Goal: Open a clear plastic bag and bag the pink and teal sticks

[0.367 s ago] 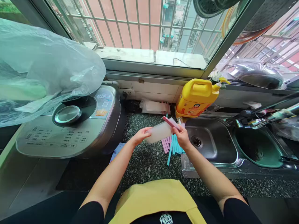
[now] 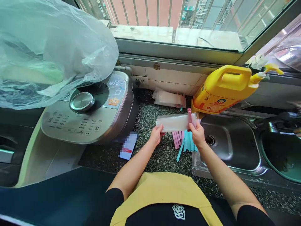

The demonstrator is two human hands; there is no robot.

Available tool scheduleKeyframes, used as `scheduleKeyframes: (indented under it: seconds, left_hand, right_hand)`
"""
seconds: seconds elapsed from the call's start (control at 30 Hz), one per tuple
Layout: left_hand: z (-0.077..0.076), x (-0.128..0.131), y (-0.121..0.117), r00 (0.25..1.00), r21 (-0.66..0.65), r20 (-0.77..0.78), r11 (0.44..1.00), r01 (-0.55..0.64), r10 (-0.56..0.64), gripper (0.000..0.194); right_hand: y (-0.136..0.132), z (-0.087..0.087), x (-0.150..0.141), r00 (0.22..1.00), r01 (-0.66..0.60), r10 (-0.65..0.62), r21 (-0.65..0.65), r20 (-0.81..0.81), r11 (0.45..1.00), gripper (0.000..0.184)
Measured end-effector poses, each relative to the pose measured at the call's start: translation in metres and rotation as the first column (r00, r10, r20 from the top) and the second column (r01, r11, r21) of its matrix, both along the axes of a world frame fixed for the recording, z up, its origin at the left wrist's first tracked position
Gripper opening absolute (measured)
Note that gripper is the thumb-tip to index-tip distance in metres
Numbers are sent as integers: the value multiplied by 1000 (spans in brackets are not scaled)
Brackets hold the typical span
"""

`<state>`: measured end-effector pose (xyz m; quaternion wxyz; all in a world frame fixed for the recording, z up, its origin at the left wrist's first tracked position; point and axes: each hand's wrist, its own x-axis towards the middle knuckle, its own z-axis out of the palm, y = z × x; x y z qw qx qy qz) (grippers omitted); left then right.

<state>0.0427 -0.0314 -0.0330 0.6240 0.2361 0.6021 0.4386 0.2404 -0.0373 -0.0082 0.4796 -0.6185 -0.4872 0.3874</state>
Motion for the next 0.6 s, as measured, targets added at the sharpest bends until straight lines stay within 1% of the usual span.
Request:
scheduleKeyframes:
  seconds: [0.1, 0.17, 0.3, 0.37, 0.4, 0.43, 0.5, 0.53, 0.57, 0.6]
  left_hand:
    - [-3, -6, 23, 994, 48, -105, 999, -26, 31, 35]
    - [-2, -9, 45, 982, 102, -183, 995, -20, 38, 38]
    - [7, -9, 95, 932, 218, -358, 976, 25, 56, 36]
    - [13, -7, 121, 887, 253, -456, 966, 60, 65, 32]
    - [15, -6, 133, 860, 259, -506, 963, 82, 62, 30]
    - [18, -6, 145, 830, 256, -554, 961, 107, 55, 28]
    - [20, -4, 166, 764, 231, -644, 960, 156, 31, 23]
    - [21, -4, 175, 729, 212, -684, 961, 175, 18, 18]
    - [20, -3, 183, 694, 193, -720, 963, 190, 8, 13]
    - [20, -2, 189, 662, 177, -750, 964, 199, 1, 12]
  right_hand:
    - [10, -7, 1, 999, 35, -34, -81, 15, 996, 34]
    - [23, -10, 2, 999, 32, -29, -79, 39, 996, 35]
    - [66, -14, 4, 995, 62, -61, -15, 74, 998, 34]
    - [92, -16, 4, 990, 111, -114, 36, 86, 993, 37]
    - [105, -17, 4, 983, 144, -150, 59, 102, 988, 42]
    - [117, -19, 4, 973, 179, -187, 67, 136, 982, 47]
    - [138, -20, 2, 934, 232, -229, 20, 274, 972, 55]
    - [146, -21, 0, 902, 246, -217, -30, 374, 969, 56]
    - [153, -21, -1, 863, 253, -184, -88, 471, 963, 54]
    - [159, -22, -3, 823, 254, -138, -140, 550, 957, 52]
